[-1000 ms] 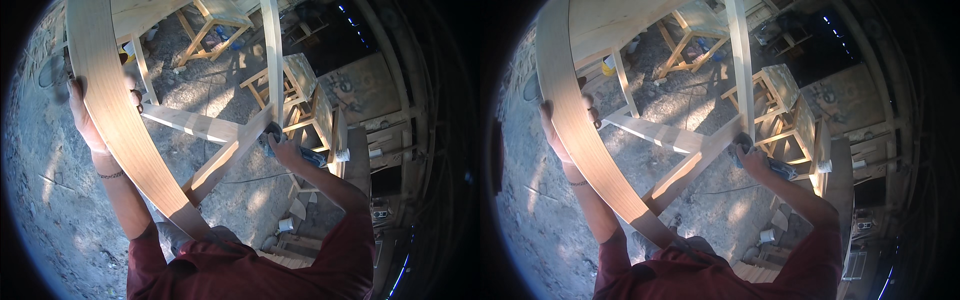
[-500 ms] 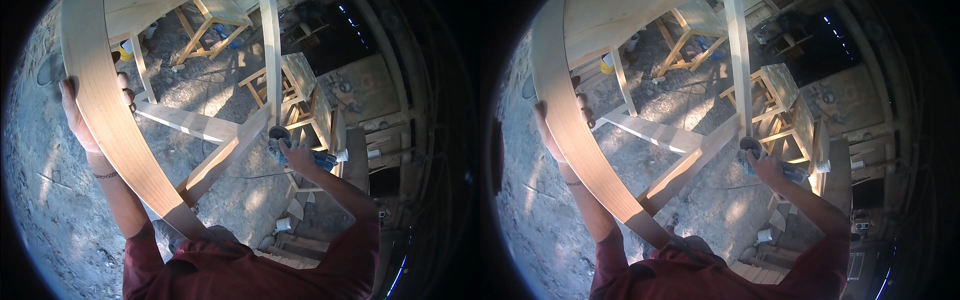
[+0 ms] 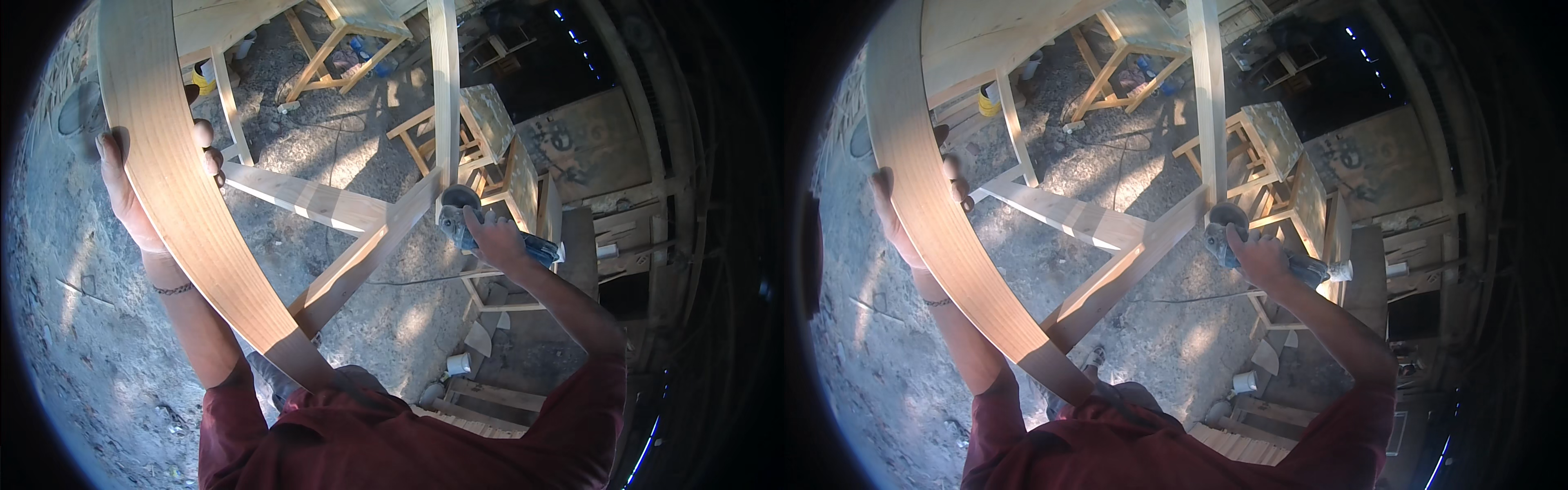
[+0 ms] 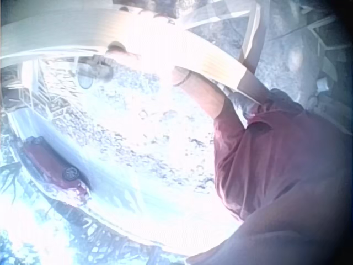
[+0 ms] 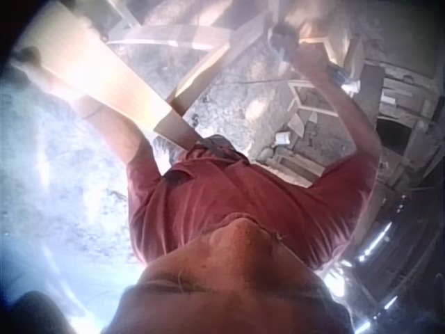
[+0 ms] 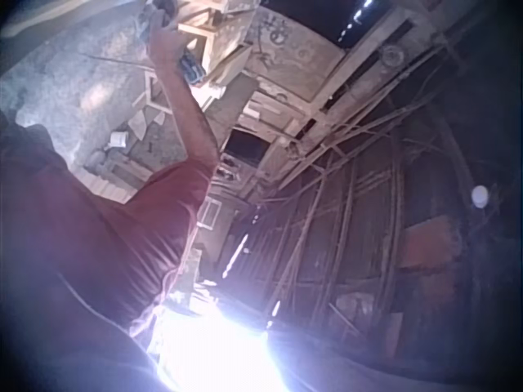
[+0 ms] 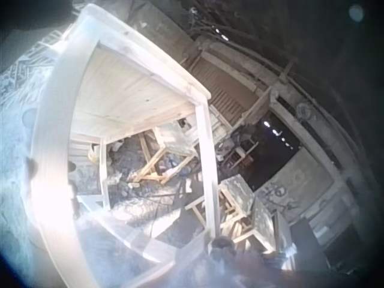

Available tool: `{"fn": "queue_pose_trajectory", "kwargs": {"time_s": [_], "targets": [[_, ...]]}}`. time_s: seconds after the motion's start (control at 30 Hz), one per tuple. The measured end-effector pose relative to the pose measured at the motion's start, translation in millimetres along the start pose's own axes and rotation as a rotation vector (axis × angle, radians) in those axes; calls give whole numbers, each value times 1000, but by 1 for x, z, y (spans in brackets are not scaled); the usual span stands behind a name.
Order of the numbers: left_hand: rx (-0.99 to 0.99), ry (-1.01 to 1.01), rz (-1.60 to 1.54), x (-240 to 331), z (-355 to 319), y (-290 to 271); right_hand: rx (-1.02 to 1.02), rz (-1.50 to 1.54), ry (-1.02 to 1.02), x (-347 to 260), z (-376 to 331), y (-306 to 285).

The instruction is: The person sands the surface and legs of a wooden table using a power sander, moving the tool across the wood grain and checking the finish with their hand.

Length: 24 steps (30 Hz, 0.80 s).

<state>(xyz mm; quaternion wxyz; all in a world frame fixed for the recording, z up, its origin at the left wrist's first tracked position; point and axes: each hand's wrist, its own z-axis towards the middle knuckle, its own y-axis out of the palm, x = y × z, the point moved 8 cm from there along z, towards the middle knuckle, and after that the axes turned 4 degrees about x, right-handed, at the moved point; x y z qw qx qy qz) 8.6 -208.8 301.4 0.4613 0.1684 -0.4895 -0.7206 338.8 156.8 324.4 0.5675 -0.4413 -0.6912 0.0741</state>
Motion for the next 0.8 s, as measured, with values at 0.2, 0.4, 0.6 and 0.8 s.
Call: {"fn": "queue_pose_trajectory", "kwargs": {"time_s": [0.2,0.4,0.6,0.8], "targets": [[-32,69,33,2,3,8,-49,-2,1,-3,5,-5],[-46,34,34,1,0,2,-15,-86,-19,1,6,-10],[67,50,10,-2,-2,2,141,-108,-47,12,14,-36],[155,84,18,-5,-6,-6,17,-65,-17,14,30,-43]]}}
